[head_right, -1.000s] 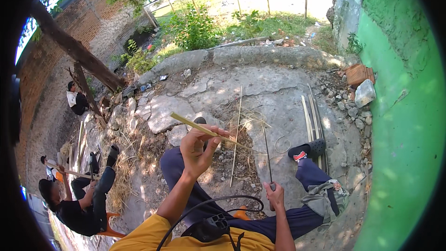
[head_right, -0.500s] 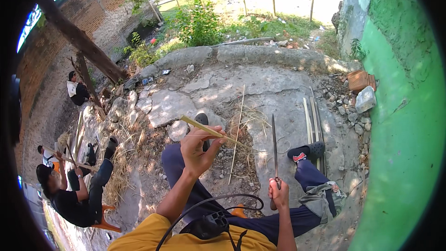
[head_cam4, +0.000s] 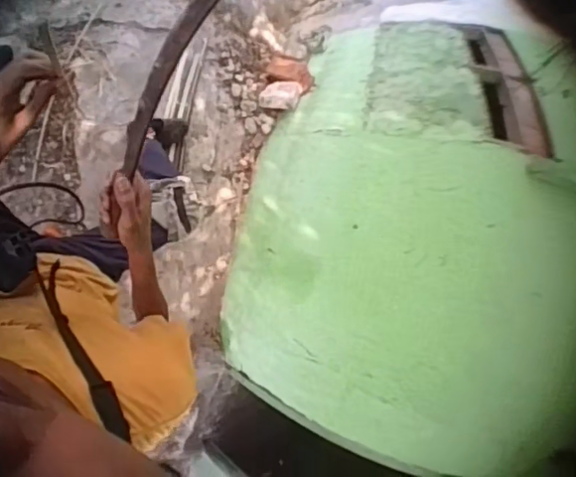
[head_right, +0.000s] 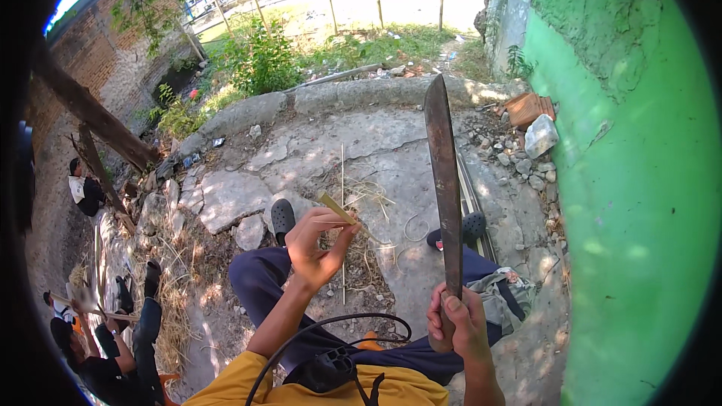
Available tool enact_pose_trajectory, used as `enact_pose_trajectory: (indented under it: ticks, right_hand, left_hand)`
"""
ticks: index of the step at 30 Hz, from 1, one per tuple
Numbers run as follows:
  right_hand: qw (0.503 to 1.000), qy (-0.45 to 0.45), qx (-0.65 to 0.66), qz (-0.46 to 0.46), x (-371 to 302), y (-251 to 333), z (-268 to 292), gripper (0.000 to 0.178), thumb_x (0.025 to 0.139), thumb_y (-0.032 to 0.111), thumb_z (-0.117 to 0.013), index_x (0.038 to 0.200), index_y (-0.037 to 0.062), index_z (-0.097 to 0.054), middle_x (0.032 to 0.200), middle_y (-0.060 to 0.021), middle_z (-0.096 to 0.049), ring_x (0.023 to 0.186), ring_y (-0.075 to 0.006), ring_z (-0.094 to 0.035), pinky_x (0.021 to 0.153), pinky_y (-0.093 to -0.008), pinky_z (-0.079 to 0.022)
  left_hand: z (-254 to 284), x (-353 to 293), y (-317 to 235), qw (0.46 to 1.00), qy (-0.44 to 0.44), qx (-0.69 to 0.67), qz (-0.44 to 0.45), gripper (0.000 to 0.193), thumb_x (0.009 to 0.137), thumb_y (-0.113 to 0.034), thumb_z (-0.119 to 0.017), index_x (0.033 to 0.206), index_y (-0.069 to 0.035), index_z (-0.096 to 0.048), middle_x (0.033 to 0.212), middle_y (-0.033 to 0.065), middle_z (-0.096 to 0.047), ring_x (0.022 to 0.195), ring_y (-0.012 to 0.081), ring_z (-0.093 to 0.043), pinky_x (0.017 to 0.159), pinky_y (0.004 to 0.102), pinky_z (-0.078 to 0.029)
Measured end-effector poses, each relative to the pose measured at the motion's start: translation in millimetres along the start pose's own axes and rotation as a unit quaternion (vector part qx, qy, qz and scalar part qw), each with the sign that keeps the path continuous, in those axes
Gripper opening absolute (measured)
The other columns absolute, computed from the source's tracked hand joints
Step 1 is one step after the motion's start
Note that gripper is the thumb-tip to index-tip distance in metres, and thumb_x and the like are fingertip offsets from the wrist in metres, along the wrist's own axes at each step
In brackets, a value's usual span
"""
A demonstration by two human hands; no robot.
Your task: The person scrapes a bamboo stick with a knife, removes shavings by hand, and trims the bamboo stick using the blade.
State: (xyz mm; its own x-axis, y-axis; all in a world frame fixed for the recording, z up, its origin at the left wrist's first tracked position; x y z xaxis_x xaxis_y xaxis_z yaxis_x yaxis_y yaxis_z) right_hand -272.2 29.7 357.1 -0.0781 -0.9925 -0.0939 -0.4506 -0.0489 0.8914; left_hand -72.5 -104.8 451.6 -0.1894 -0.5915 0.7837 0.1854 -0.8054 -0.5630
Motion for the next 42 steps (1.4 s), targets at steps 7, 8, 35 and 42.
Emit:
enact_pose_trajectory:
  ticks: [7, 8, 35, 42]
  right_hand:
    - [0.998, -0.034, 0.002, -0.059, 8.1, -45.5, 7.7, 0.029, 0.097, 0.029, -0.057, 0.092, 0.0005, -0.051, 0.068, -0.0057, -0.049, 0.053, -0.0086, -0.045, 0.046, -0.0235, -0.039]
    - [0.996, -0.027, -0.027, -0.077, 11.4, -51.8, 5.0, 0.029, 0.096, 0.03, -0.055, 0.089, 0.0018, -0.05, 0.066, -0.0048, -0.047, 0.052, -0.0088, -0.045, 0.045, -0.0233, -0.038]
    - [0.92, 0.112, -0.363, -0.099, 50.8, -214.4, 10.2, 0.037, 0.084, 0.032, -0.065, 0.089, -0.0051, -0.063, 0.061, -0.013, -0.055, 0.051, -0.0154, -0.048, 0.053, -0.035, -0.041]
    - [0.883, 0.16, -0.419, -0.136, 44.8, -253.6, -18.9, 0.033, 0.084, 0.029, -0.068, 0.094, -0.0029, -0.064, 0.055, -0.0137, -0.052, 0.045, -0.0186, -0.051, 0.05, -0.0368, -0.042]
  left_hand:
    - [10.4, -8.4, 21.9, 0.998, 0.002, -0.028, 0.051, 0.027, 0.079, 0.007, -0.077, 0.103, 0.0, -0.066, 0.097, 0.0137, -0.069, 0.082, 0.018, -0.071, 0.072, 0.029, -0.057]
    - [14.9, -8.4, 25.7, 0.997, -0.012, -0.049, 0.059, 0.03, 0.079, 0.006, -0.077, 0.106, 0.0, -0.065, 0.1, 0.0135, -0.069, 0.084, 0.0186, -0.07, 0.073, 0.0295, -0.057]
    - [164.9, -80.9, 43.0, 0.956, -0.086, -0.205, 0.189, 0.06, 0.107, -0.054, -0.023, 0.079, -0.007, -0.048, 0.055, 0.0011, -0.033, 0.048, 0.0157, -0.034, 0.055, 0.0341, -0.036]
    - [222.8, -139.2, 45.1, 0.939, -0.152, 0.017, 0.309, 0.046, 0.108, -0.045, -0.036, 0.096, -0.003, -0.051, 0.083, 0.0056, -0.046, 0.075, 0.0184, -0.048, 0.077, 0.0382, -0.045]
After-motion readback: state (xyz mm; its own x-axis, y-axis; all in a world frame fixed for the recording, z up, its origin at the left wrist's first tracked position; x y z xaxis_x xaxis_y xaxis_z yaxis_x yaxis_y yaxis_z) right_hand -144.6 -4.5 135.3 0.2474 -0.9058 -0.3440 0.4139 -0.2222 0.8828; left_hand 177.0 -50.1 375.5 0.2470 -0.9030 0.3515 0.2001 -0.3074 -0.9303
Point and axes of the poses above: each hand's wrist, its own x-axis towards the middle knuckle, its own z-axis out of the back of the hand, y = z × x, the point moved 10 cm from there along x, towards the middle knuckle
